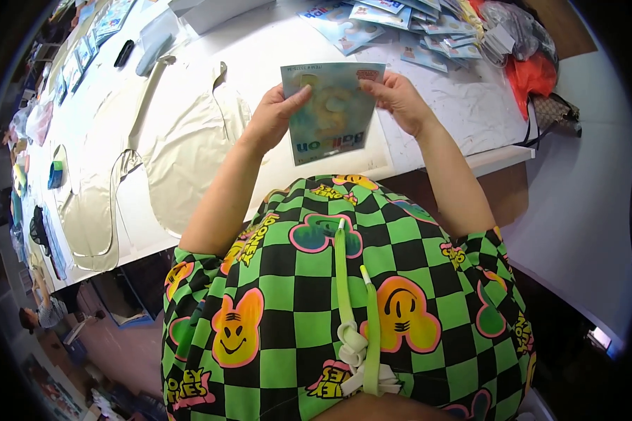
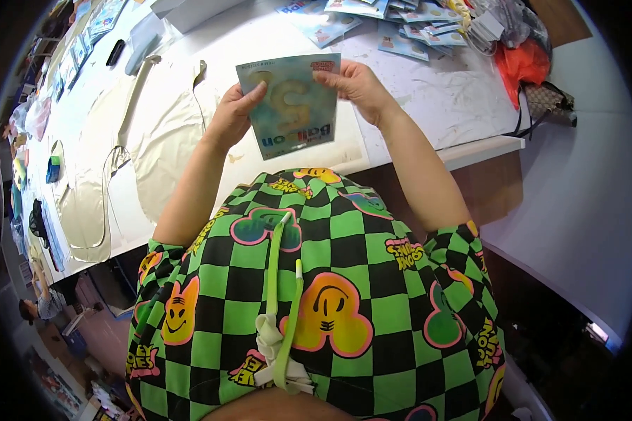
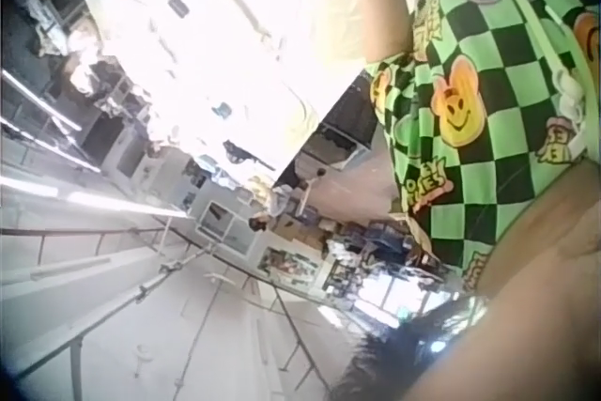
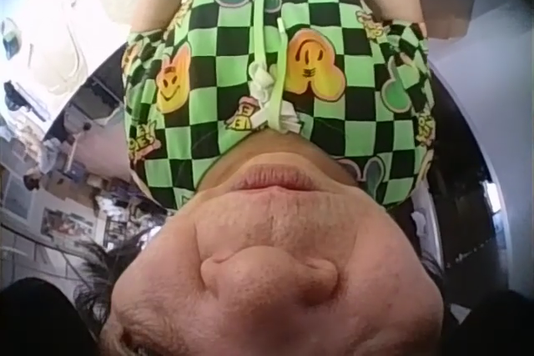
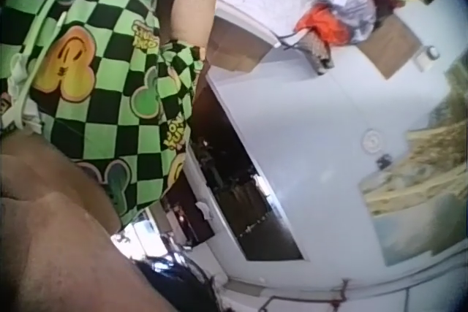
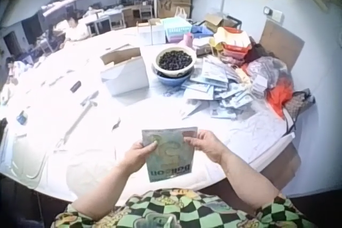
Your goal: Folding a foil balloon and inserting it into a plastic retail sleeve.
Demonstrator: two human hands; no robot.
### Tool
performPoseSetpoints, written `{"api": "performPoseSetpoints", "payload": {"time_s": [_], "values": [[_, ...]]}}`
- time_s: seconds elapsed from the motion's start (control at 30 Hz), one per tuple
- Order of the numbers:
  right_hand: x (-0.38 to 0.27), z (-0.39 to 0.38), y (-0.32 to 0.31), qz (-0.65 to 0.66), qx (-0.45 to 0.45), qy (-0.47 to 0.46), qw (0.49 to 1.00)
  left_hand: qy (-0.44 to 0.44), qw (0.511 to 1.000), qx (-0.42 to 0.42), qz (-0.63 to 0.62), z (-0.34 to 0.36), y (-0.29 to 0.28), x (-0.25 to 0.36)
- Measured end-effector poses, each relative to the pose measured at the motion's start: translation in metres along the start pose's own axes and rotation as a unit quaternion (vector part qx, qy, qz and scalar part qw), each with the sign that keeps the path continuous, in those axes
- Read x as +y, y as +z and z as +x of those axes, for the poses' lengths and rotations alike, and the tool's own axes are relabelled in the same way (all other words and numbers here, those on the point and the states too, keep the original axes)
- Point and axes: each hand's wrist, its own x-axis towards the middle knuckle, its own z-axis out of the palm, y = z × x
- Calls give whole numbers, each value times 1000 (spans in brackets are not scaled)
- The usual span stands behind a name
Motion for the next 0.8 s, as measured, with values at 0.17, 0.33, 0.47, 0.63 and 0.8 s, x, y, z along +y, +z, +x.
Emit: {"api": "performPoseSetpoints", "payload": {"time_s": [0.17, 0.33, 0.47, 0.63, 0.8], "values": [[21, 3, -2, 37, -73, 104, 991, -52, 996, 53, -42, 9, -20, -10], [67, 33, 8, -90, -33, 139, 986, 56, 942, 268, 193, 34, -53, -48], [99, 40, 3, -414, 63, -88, 904, 203, 751, 260, 572, 18, -54, -83], [126, 32, 20, -507, -50, -344, 789, 192, 650, 133, 723, 2, -30, -113], [135, 39, 23, -653, -148, -289, 684, 84, 607, 61, 788, 2, -41, -118]]}}
